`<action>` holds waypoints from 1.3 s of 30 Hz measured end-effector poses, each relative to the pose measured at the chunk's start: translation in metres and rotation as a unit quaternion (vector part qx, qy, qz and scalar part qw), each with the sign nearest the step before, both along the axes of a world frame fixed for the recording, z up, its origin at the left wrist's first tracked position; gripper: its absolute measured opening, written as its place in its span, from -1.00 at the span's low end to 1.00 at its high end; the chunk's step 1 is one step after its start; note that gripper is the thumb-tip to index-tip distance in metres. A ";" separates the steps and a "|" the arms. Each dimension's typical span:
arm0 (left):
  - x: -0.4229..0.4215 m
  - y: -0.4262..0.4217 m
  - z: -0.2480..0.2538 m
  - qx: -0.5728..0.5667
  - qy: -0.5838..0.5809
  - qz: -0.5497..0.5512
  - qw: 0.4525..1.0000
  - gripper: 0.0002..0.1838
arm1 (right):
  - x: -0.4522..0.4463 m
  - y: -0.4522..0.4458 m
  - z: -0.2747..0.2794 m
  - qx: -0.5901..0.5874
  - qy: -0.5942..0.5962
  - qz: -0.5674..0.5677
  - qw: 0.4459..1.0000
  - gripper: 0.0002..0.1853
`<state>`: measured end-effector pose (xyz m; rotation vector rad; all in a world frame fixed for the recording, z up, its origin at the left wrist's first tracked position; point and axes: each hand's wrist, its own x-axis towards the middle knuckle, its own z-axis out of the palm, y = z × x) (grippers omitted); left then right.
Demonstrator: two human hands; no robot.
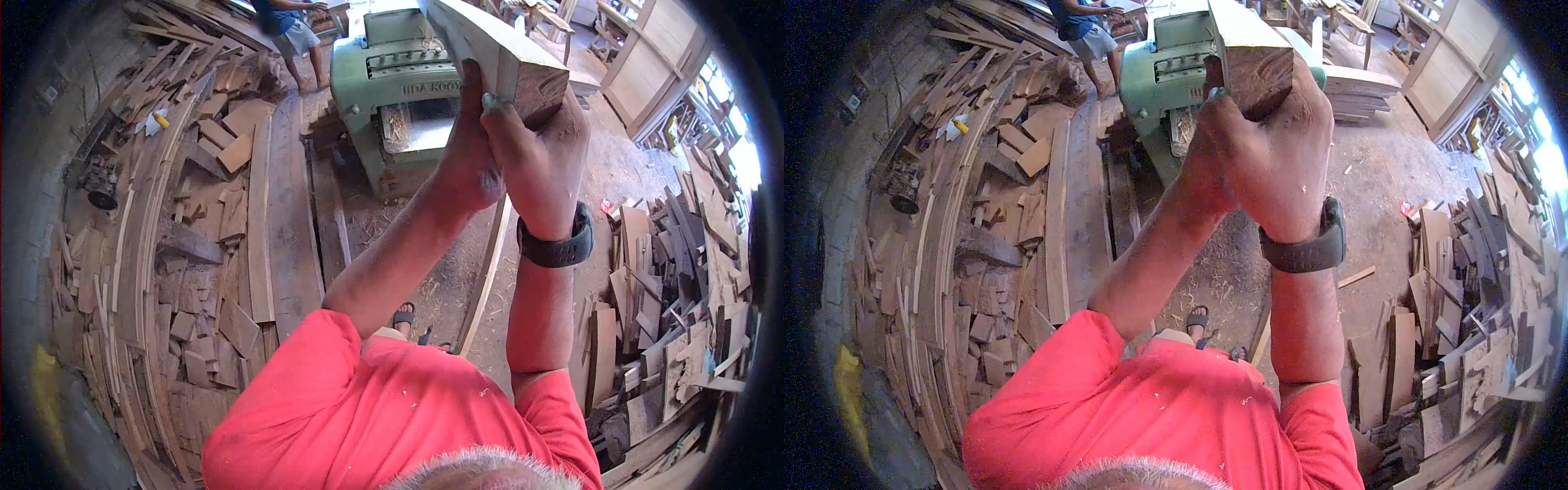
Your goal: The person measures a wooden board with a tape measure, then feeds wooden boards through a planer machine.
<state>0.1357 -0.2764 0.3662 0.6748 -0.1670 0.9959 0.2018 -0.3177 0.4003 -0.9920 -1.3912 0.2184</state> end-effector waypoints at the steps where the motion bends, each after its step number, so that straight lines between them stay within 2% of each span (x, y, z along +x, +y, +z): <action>1: 0.000 0.000 0.000 0.021 -0.001 0.002 1.000 -0.16 | 0.000 0.000 0.000 0.001 0.000 0.000 1.000 -0.69; 4: 0.000 0.003 -0.002 0.033 -0.009 0.001 0.999 -0.16 | 0.000 0.000 0.000 0.006 -0.004 -0.007 1.000 -0.70; 7: 0.000 0.006 -0.007 -0.054 -0.038 -0.030 0.997 -0.15 | 0.001 0.001 -0.003 0.001 0.001 -0.002 1.000 -0.71; 10: 0.002 0.003 -0.004 -0.059 -0.028 -0.013 0.998 -0.15 | 0.002 0.001 -0.003 0.010 0.000 -0.001 1.000 -0.71; 13: 0.000 0.000 -0.001 -0.023 0.006 -0.004 1.000 -0.15 | 0.001 0.000 -0.002 0.007 -0.001 0.000 1.000 -0.70; 19: 0.000 0.001 -0.001 0.000 0.003 0.014 1.000 -0.15 | 0.000 0.000 -0.004 0.005 -0.012 -0.030 0.999 -0.67; 21: -0.002 0.000 -0.002 0.004 0.007 0.011 1.000 -0.15 | -0.004 -0.003 0.000 0.007 0.003 0.009 1.000 -0.64; 29: -0.001 -0.003 -0.004 0.008 0.028 0.008 1.000 -0.16 | -0.007 0.002 -0.007 0.048 0.011 0.001 0.999 -0.57; 31: 0.000 -0.004 -0.005 0.008 0.032 0.007 0.999 -0.16 | -0.007 0.001 -0.006 0.019 0.036 0.019 0.999 -0.43; 39: 0.001 -0.005 -0.005 0.003 0.038 0.005 0.999 -0.18 | -0.006 0.003 -0.010 0.012 0.031 -0.001 0.999 -0.38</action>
